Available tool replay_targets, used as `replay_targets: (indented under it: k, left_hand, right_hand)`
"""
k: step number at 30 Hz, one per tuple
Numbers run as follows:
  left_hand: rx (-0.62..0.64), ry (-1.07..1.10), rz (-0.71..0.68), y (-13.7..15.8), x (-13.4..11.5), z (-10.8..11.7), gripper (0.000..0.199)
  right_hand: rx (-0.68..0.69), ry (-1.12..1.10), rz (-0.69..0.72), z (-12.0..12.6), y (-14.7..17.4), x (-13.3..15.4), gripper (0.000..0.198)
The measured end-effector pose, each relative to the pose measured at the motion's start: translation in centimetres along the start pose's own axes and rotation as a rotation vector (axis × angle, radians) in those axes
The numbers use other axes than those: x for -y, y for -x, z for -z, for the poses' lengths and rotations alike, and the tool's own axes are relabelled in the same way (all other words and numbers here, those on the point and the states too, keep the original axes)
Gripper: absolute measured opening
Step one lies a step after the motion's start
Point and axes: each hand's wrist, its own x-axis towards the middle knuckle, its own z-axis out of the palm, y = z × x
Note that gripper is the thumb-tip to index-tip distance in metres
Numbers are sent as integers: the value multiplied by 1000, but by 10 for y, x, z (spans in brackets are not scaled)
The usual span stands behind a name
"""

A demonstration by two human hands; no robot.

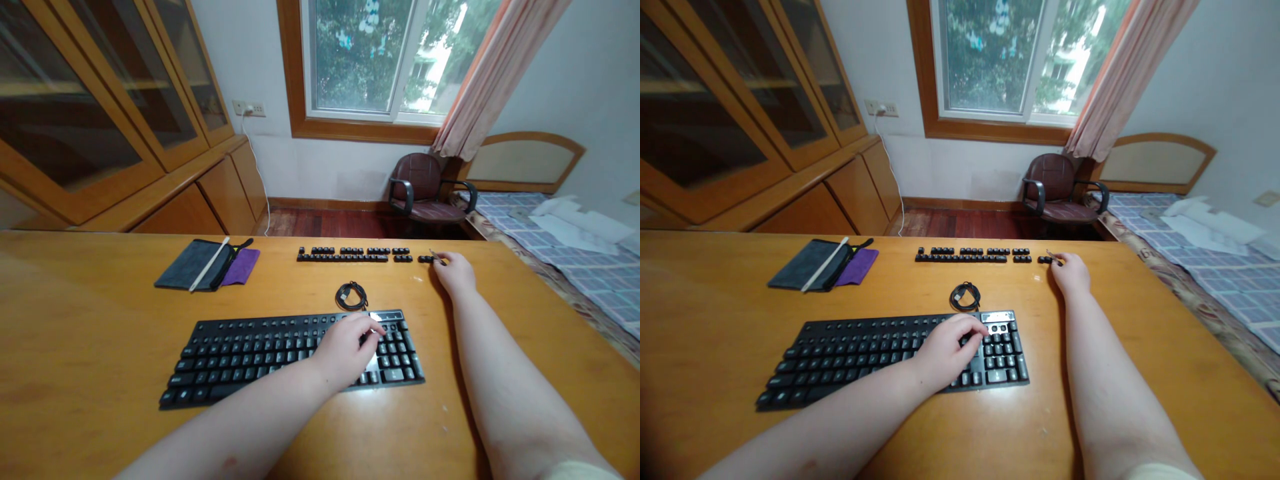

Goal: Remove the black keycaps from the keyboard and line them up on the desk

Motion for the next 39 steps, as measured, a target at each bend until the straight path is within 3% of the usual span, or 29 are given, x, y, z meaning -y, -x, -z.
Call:
replay_targets:
  k: [18,39]
  left_hand:
    - [-2,-14,-7,0,2,-2,18]
    - [13,-15,5,0,1,-1,18]
  right_hand:
    - [53,21,108,-8,-3,-4,26]
    - [-27,2,129,-12,-4,-10,24]
